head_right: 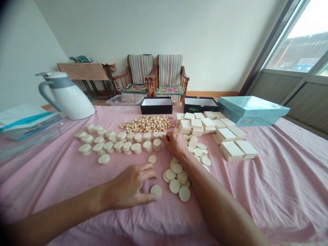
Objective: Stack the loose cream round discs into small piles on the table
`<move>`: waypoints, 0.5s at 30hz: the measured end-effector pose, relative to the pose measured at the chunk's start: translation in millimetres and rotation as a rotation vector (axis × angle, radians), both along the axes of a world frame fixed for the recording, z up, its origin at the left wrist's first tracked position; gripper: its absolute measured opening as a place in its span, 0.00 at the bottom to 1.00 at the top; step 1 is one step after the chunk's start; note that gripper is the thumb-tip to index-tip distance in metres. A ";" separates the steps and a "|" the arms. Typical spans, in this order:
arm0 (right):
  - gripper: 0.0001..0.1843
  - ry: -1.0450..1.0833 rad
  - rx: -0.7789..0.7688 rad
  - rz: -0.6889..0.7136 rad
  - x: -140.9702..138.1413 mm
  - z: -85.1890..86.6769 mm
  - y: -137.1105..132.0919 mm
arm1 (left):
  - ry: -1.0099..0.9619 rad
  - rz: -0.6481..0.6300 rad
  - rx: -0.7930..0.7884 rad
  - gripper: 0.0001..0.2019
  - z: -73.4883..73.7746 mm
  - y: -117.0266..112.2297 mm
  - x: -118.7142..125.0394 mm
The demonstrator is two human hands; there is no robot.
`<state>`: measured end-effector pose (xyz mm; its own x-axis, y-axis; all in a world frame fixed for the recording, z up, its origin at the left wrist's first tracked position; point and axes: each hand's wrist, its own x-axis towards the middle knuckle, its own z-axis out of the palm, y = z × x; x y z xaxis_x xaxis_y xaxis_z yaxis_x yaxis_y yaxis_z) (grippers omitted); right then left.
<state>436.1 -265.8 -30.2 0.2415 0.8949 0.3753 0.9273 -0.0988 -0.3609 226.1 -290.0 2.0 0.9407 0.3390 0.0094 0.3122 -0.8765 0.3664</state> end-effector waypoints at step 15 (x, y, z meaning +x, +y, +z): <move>0.19 0.004 -0.014 0.014 0.2 -1.2 0.7 | -0.103 0.245 0.144 0.11 -8.7 28.9 3.2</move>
